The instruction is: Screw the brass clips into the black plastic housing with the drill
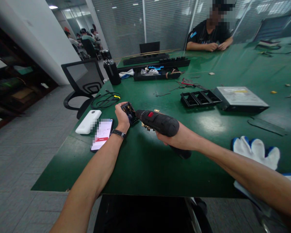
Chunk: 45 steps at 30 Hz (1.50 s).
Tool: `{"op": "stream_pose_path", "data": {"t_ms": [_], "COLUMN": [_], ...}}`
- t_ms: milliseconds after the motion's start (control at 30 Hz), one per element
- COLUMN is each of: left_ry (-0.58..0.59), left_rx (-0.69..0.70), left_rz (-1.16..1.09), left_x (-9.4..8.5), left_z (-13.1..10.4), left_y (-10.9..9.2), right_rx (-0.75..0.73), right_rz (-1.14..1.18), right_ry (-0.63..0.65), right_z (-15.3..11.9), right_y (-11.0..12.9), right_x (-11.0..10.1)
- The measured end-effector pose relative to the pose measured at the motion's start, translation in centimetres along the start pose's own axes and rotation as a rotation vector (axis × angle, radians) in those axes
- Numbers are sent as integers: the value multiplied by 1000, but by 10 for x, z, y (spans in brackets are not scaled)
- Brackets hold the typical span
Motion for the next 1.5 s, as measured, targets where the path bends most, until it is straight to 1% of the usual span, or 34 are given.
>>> {"op": "stream_pose_path", "data": {"t_ms": [333, 467, 700, 1167, 1333, 1500], "left_ry": [-11, 3, -8, 6, 0, -7], "left_rx": [-7, -20, -4, -17, -10, -1], "left_rz": [-3, -9, 3, 1, -7, -16], "left_x": [1, 1, -1, 1, 1, 2], "left_z": [1, 1, 1, 0, -1, -1], "left_y": [0, 1, 1, 0, -1, 0], "right_rx": [-13, 2, 31, 3, -43, -58], "right_rz": [4, 9, 1, -10, -1, -8], "right_ry": [-7, -2, 13, -5, -26, -15], "right_z": [0, 0, 0, -1, 0, 0], "right_y": [2, 1, -1, -3, -3, -2], "right_x": [0, 0, 1, 1, 1, 1]}}
Point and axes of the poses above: each hand's wrist, its own z-axis towards the middle knuckle, its own x-axis out of the palm, y = z × x, the point moved 5 cm from there along z, towards the middle knuckle, and after that the axes turned 2 degrees about -x, right-handed, at the moved point
